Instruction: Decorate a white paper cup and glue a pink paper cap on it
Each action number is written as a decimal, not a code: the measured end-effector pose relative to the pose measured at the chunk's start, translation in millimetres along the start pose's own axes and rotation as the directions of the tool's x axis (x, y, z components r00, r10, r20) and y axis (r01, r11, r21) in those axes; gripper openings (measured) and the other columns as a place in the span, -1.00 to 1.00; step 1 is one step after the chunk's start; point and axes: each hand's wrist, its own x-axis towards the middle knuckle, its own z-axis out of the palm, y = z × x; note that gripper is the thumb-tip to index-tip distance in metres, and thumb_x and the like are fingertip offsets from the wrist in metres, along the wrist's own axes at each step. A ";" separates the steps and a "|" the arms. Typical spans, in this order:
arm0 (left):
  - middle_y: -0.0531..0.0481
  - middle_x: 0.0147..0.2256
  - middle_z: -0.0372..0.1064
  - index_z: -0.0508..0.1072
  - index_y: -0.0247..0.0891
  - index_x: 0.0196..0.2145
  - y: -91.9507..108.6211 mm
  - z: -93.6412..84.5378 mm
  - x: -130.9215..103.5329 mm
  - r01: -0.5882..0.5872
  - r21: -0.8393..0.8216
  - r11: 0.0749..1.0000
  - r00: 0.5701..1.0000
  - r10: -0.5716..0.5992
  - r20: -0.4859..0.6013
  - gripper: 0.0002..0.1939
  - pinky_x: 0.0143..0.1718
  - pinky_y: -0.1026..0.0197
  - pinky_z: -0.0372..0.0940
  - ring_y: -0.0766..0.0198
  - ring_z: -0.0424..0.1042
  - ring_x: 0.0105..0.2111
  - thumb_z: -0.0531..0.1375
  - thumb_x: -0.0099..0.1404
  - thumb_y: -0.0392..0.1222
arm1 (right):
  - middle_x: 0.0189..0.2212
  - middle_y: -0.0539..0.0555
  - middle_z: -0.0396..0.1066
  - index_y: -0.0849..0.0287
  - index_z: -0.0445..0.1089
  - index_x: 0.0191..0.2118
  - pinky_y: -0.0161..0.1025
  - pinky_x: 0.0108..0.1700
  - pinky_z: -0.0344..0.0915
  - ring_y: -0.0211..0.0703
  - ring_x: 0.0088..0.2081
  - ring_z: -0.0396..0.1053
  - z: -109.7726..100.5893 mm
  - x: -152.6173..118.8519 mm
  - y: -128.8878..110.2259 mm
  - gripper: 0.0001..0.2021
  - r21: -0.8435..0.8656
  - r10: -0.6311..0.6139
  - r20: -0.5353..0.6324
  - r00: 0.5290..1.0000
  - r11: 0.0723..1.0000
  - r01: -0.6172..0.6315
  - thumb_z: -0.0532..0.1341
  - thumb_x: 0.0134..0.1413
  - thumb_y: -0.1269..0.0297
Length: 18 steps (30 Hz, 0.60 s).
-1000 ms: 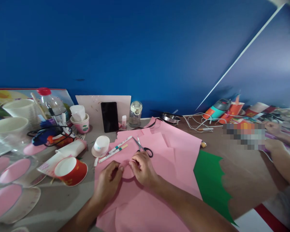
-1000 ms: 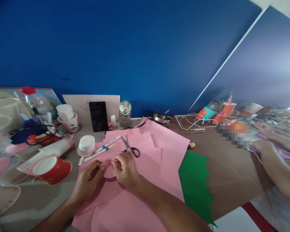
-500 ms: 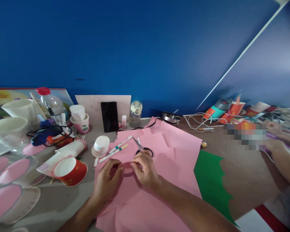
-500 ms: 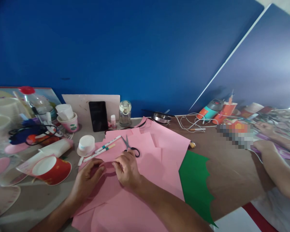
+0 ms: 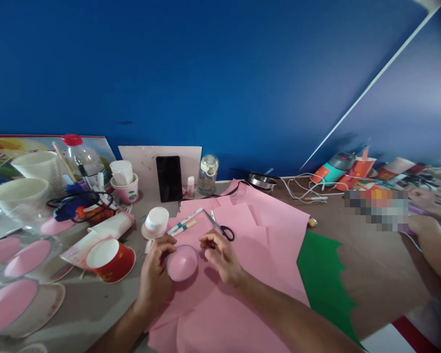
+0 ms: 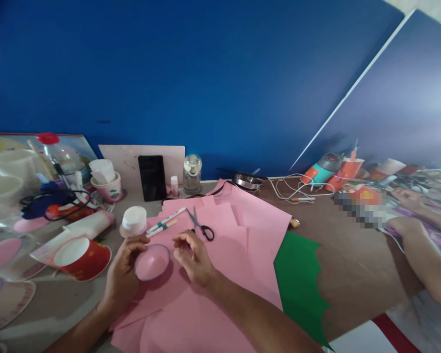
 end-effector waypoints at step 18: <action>-0.02 -0.35 0.43 0.45 -0.20 -0.28 6.4 4.8 4.9 0.474 -0.238 0.848 0.881 -0.454 0.136 -0.65 -0.39 0.19 0.34 0.19 0.42 -0.38 0.17 0.26 0.16 | -0.52 -0.11 0.32 0.12 0.43 -0.16 -0.44 -0.60 0.06 -0.39 -0.60 0.14 9.4 12.3 1.0 -0.56 0.628 0.509 0.037 0.860 0.657 -0.416 0.46 -0.27 0.33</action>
